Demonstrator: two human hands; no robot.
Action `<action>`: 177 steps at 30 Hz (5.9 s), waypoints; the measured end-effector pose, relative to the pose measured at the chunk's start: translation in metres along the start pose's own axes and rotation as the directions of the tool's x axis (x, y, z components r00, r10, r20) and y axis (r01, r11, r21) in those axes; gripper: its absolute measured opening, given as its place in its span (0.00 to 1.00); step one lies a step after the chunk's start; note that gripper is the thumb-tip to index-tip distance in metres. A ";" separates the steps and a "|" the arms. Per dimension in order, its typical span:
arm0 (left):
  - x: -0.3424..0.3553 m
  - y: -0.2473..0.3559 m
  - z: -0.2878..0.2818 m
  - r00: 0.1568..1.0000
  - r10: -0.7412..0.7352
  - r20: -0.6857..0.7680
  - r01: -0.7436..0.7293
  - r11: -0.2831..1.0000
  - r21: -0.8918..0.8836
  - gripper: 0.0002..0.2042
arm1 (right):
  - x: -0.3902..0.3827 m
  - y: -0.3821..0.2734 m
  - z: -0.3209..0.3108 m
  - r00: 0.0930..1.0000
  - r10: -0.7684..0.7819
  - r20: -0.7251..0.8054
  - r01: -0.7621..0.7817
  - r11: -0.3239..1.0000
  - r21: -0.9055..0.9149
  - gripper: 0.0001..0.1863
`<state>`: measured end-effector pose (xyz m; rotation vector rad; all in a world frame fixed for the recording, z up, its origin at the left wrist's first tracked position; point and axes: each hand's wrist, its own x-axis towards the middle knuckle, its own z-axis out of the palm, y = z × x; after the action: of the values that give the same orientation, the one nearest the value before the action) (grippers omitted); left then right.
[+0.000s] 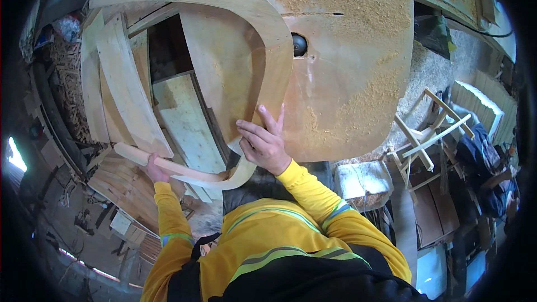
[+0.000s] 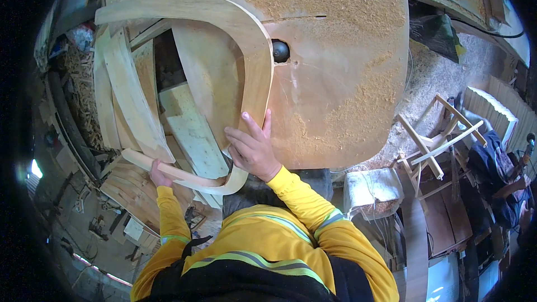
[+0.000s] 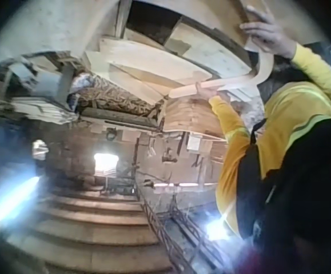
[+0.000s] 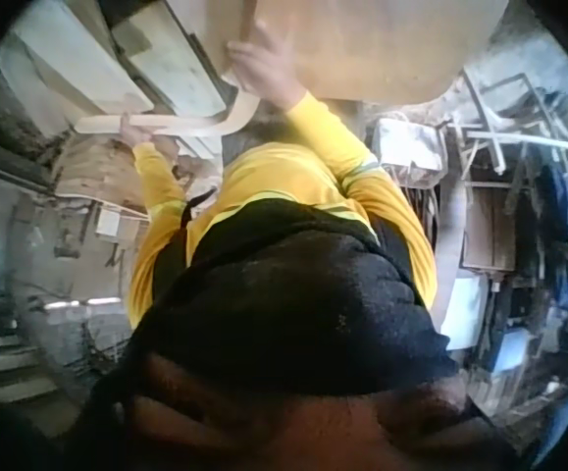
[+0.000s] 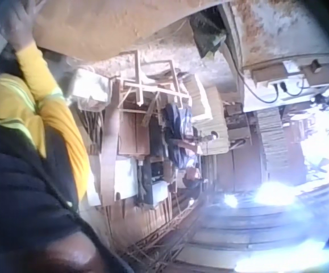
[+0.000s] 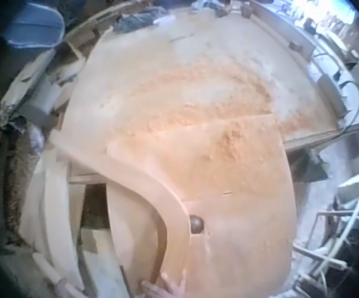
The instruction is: Shaping and smoothing the edges of a curved wooden chair component using a table-mounted router.
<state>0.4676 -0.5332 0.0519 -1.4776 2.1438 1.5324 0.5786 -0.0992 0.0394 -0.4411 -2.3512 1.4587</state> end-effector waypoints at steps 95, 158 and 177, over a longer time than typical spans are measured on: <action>-0.053 0.009 0.071 1.000 0.010 -0.019 -0.011 0.998 -0.059 0.15 | 0.078 -0.014 -0.011 0.976 0.217 -0.024 -0.219 0.970 -0.106 0.19; -0.236 -0.003 0.273 -0.220 0.354 0.909 -0.959 0.093 -0.268 0.30 | 0.154 0.029 -0.008 0.979 0.205 -0.016 -0.200 0.927 -0.318 0.10; -0.240 -0.016 0.311 -0.179 0.514 0.839 -0.970 0.049 -0.237 0.34 | -0.043 -0.052 -0.009 0.864 -0.044 -0.501 -0.071 0.975 -0.209 0.16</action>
<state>0.4769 -0.1408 0.0313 1.1504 2.3952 1.0225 0.6166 -0.1324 0.0852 -0.7923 -2.0788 0.9329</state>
